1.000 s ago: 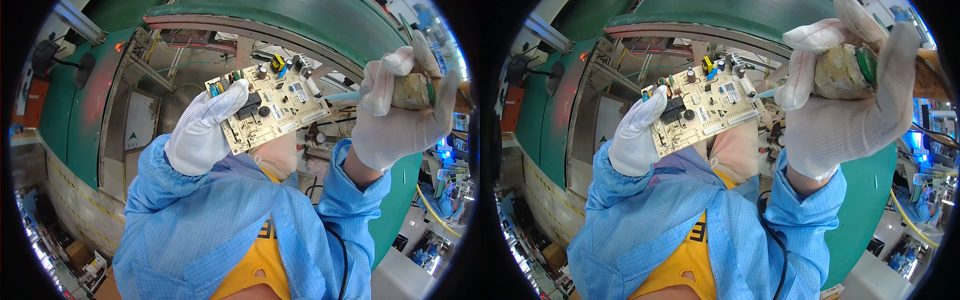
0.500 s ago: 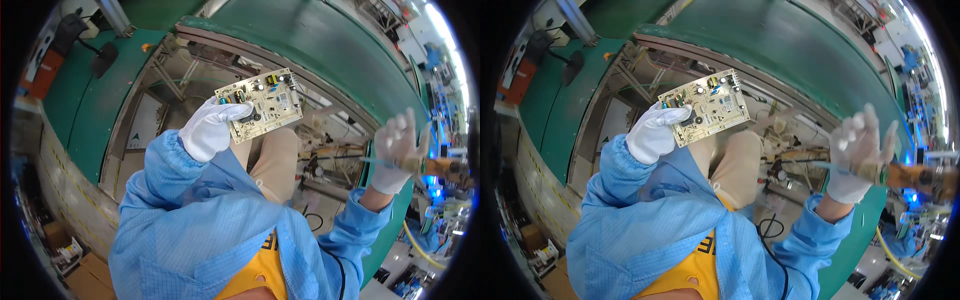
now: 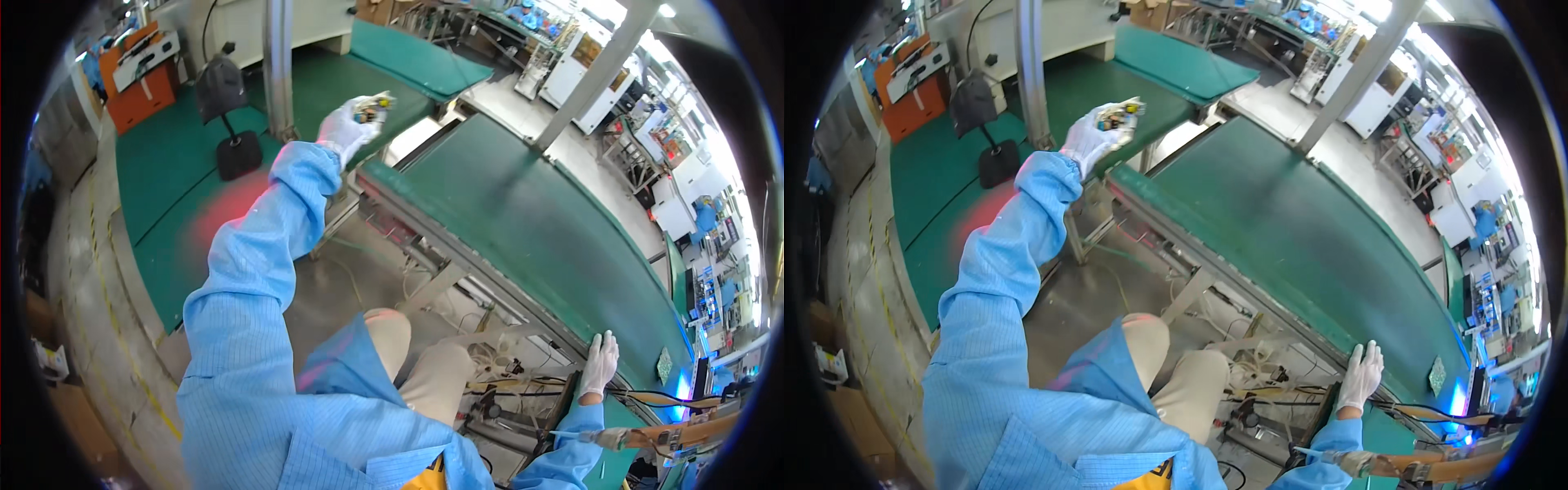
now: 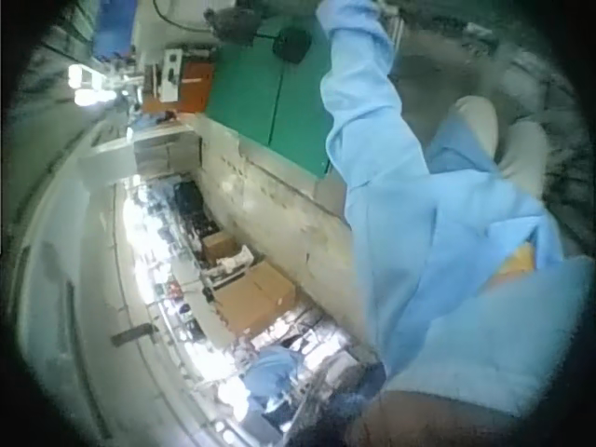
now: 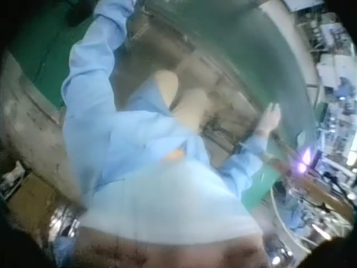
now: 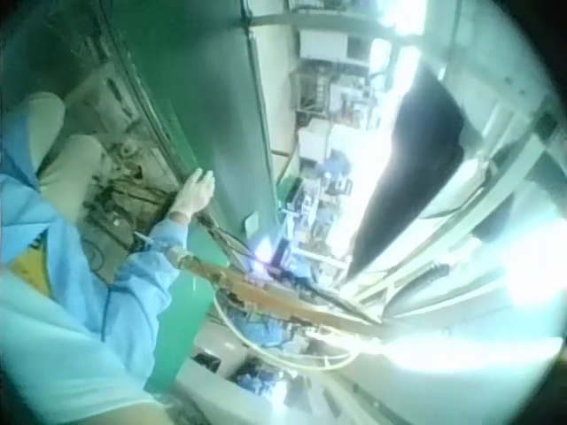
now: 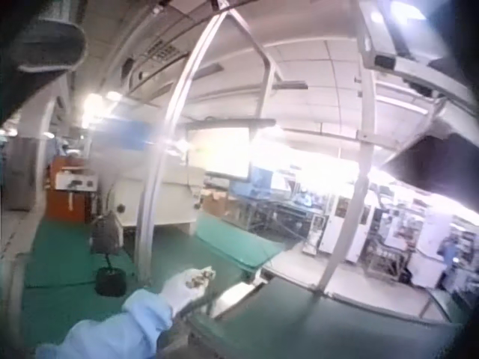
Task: Assemble components on a circuit board using a dispensing tool at an assembly line.
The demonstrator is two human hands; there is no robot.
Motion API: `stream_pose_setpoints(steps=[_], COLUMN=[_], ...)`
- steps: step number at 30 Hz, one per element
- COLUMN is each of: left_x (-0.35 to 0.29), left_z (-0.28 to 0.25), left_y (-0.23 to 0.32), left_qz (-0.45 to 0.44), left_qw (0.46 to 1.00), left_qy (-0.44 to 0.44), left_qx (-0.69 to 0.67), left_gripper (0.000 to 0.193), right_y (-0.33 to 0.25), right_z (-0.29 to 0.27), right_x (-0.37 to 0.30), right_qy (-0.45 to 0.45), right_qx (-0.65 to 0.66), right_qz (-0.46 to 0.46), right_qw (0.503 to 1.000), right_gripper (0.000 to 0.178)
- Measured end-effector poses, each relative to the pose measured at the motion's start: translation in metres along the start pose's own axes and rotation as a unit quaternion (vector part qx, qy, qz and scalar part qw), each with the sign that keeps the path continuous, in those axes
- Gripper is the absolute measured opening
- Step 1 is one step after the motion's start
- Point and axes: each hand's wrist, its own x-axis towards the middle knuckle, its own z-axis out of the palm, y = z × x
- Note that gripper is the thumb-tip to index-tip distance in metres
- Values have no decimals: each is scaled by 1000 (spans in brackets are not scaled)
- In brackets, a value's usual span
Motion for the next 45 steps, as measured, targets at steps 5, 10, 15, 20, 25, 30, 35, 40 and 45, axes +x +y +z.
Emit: stream_pose_setpoints(steps=[5,10,15,20,25,30,35,40,45], left_x=[57,64,59,3,-123,-190,-193,-182,-206], left_z=[-19,-19,18,118,196,237,246,279,302], left_y=[-63,-60,-33,41,144,185,186,137,135], left_qz=[-42,-164,-69,182,361,404,348,272,383], left_qw=[959,881,923,967,900,858,875,901,883], left_qy=[2,-40,42,-20,-212,-298,-302,-336,-271], left_qx=[280,441,376,178,123,110,145,36,-8], left_gripper=[54,61,60,49,55,54,55,56,51], right_y=[-19,-22,-42,-48,-54,-30,-37,-61,-10], right_z=[-26,-39,-53,-59,-67,-34,-29,-83,-91], right_x=[0,-1,7,9,5,1,-1,11,12], right_qy=[16,43,50,52,51,108,148,107,-51], right_qx=[68,78,80,88,91,81,100,195,117], right_qz=[75,106,141,140,151,85,69,203,203], right_qw=[995,990,985,985,983,987,981,954,971], right_gripper=[47,49,47,47,46,48,27,44,44])
